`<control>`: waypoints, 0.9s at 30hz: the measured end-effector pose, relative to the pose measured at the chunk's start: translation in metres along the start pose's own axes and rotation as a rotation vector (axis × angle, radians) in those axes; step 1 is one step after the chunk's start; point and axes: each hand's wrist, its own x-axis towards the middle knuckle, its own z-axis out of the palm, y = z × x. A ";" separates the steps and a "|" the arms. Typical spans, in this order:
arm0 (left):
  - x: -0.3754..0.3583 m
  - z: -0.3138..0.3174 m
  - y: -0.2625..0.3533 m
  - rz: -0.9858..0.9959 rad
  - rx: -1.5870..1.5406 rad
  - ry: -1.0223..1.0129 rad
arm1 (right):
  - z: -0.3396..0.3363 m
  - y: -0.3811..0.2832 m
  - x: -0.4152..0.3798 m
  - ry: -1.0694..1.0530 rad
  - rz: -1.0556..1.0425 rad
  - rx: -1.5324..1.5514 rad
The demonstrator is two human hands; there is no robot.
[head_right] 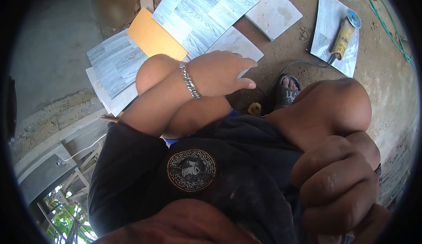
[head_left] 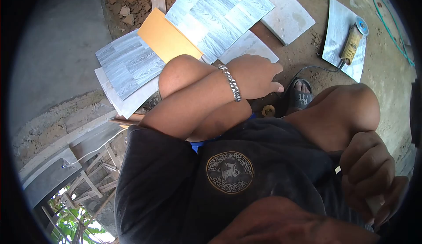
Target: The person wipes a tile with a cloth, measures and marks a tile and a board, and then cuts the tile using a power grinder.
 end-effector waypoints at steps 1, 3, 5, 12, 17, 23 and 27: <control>-0.001 0.000 -0.001 0.022 0.005 0.002 | 0.001 0.000 -0.001 0.030 -0.024 -0.010; -0.003 -0.002 -0.001 0.013 0.017 0.007 | 0.001 -0.004 -0.003 0.077 -0.072 -0.038; -0.004 -0.005 0.000 0.011 0.028 0.006 | 0.005 -0.010 -0.006 0.121 -0.129 -0.061; -0.063 -0.091 -0.050 -0.277 -0.469 0.438 | -0.008 -0.017 -0.007 0.182 -0.194 -0.121; -0.099 -0.037 -0.218 -0.863 -0.758 0.406 | -0.044 -0.020 0.016 -0.152 0.041 -0.310; -0.047 0.116 -0.304 -1.049 -0.811 0.220 | -0.044 -0.014 0.001 0.164 0.469 -0.389; -0.032 0.124 -0.300 -1.024 -0.796 0.269 | -0.038 -0.015 0.007 0.131 0.725 -0.511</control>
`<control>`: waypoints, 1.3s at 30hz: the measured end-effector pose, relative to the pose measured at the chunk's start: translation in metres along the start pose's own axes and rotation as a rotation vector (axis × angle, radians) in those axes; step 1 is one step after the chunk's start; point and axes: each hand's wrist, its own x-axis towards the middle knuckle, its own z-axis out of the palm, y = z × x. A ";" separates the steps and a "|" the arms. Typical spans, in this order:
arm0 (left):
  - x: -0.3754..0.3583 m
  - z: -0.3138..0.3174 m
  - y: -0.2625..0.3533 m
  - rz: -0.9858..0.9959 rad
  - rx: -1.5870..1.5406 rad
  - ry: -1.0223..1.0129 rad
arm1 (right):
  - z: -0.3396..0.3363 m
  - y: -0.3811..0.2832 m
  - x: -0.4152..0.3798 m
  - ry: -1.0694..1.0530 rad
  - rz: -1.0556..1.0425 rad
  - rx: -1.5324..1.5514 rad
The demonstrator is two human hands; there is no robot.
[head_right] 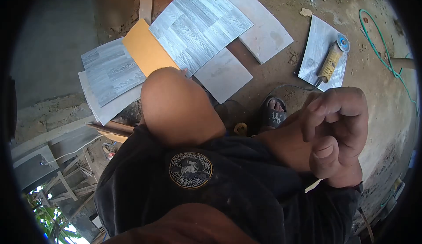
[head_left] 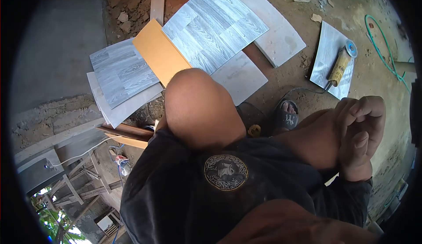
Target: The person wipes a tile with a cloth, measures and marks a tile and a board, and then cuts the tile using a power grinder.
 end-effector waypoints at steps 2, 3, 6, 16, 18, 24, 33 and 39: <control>0.001 0.005 0.003 0.012 -0.004 0.011 | -0.003 0.001 0.002 -0.016 0.062 -0.004; 0.000 0.006 0.006 0.021 -0.004 0.017 | -0.004 0.005 0.005 -0.039 0.053 0.005; -0.001 0.009 0.010 0.039 -0.014 0.027 | -0.004 0.008 0.006 -0.055 0.046 0.006; -0.006 0.014 0.016 0.086 -0.068 0.052 | -0.011 0.014 0.011 -0.275 0.081 0.039; -0.008 0.014 0.019 0.100 -0.082 0.054 | -0.007 0.012 0.012 -0.236 0.064 0.019; -0.014 0.010 0.028 0.147 -0.151 0.042 | -0.029 -0.008 0.028 -0.022 -0.004 -0.232; -0.037 -0.003 0.045 0.230 -0.346 0.003 | -0.041 0.016 0.034 -0.357 0.267 -0.540; -0.050 -0.007 0.049 0.273 -0.447 -0.015 | -0.043 0.015 0.031 -0.564 0.287 -0.723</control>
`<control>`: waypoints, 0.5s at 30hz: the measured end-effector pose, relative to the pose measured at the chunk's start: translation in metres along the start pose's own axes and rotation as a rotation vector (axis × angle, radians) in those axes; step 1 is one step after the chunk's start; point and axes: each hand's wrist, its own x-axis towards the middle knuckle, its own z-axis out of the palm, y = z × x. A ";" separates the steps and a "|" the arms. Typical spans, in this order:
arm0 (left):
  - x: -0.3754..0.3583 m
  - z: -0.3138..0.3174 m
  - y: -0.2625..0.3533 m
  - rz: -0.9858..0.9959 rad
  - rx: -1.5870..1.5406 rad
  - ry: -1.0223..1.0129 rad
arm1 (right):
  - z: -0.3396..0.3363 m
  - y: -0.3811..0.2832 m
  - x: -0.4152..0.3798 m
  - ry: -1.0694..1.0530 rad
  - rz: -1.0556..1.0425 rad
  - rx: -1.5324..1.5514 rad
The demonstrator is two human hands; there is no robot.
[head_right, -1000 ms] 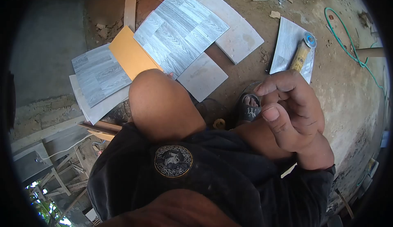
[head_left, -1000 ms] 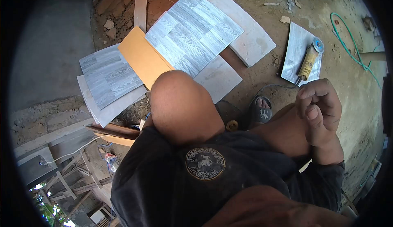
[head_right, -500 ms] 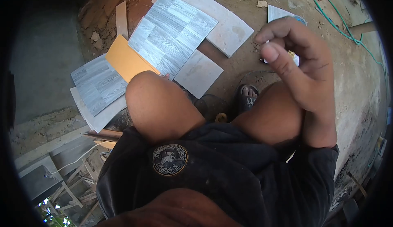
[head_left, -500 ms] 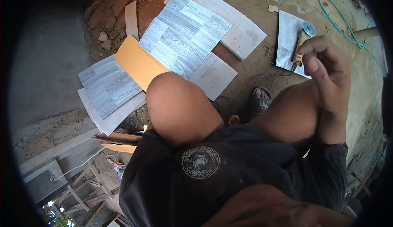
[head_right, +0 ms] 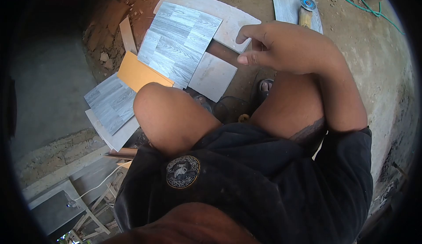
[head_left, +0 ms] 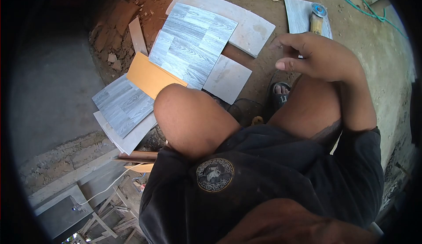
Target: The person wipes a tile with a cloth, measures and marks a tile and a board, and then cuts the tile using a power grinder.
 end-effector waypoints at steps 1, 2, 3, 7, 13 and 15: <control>-0.003 0.000 0.000 0.006 -0.010 0.001 | -0.001 0.000 -0.003 0.004 -0.124 0.177; -0.006 0.001 0.000 0.009 -0.024 0.001 | -0.004 -0.001 -0.006 0.004 -0.248 0.353; -0.008 0.001 0.001 0.017 -0.033 0.002 | -0.005 -0.008 -0.014 -0.152 -0.431 0.497; -0.018 0.001 -0.006 0.015 -0.064 0.006 | 0.003 -0.033 -0.023 -0.672 -1.018 0.706; -0.019 -0.015 -0.021 -0.010 -0.089 0.021 | -0.012 -0.015 -0.040 -0.613 -0.683 0.330; -0.013 -0.022 -0.027 -0.030 -0.101 0.017 | -0.034 0.029 -0.046 -0.164 -0.363 0.320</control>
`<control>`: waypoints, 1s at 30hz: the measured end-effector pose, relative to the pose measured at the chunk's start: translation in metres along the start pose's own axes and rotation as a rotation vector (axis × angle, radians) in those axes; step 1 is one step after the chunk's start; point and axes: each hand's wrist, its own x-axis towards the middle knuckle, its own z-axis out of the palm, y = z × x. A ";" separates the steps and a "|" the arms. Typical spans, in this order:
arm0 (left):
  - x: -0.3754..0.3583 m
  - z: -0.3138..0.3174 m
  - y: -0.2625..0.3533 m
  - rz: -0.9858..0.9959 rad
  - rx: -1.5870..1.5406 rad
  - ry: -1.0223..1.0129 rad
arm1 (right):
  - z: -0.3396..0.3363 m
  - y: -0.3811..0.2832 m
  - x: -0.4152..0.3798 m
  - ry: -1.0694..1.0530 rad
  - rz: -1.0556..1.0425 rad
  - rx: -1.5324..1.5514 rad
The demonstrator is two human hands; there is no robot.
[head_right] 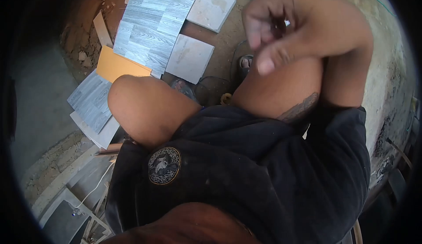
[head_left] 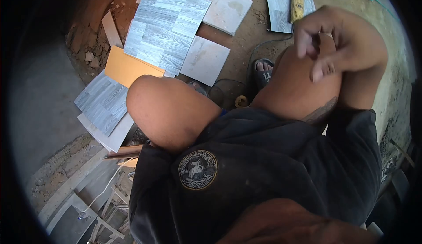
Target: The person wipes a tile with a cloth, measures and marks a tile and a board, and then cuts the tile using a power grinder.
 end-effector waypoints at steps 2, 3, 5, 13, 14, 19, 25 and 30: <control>0.004 -0.006 -0.005 -0.023 -0.006 0.000 | -0.052 0.079 -0.014 0.460 0.463 -0.072; 0.006 -0.008 -0.009 -0.036 -0.010 -0.001 | -0.074 0.102 -0.009 0.314 0.705 -0.060; 0.007 -0.012 -0.018 -0.061 -0.022 0.007 | -0.087 0.230 -0.020 0.472 0.948 -0.060; 0.008 -0.026 -0.063 -0.167 -0.103 0.033 | 0.002 0.382 0.021 1.021 1.454 -0.500; 0.007 -0.030 -0.066 -0.164 -0.119 0.038 | 0.003 0.384 0.015 1.016 1.455 -0.362; -0.005 -0.068 -0.042 0.015 -0.168 0.071 | -0.016 0.417 -0.002 1.074 1.398 -0.101; -0.078 -0.043 0.119 0.467 0.243 0.222 | -0.024 0.445 -0.034 1.265 1.122 0.005; -0.062 0.003 0.172 0.720 0.868 -0.012 | -0.043 0.333 0.017 1.212 0.823 -0.039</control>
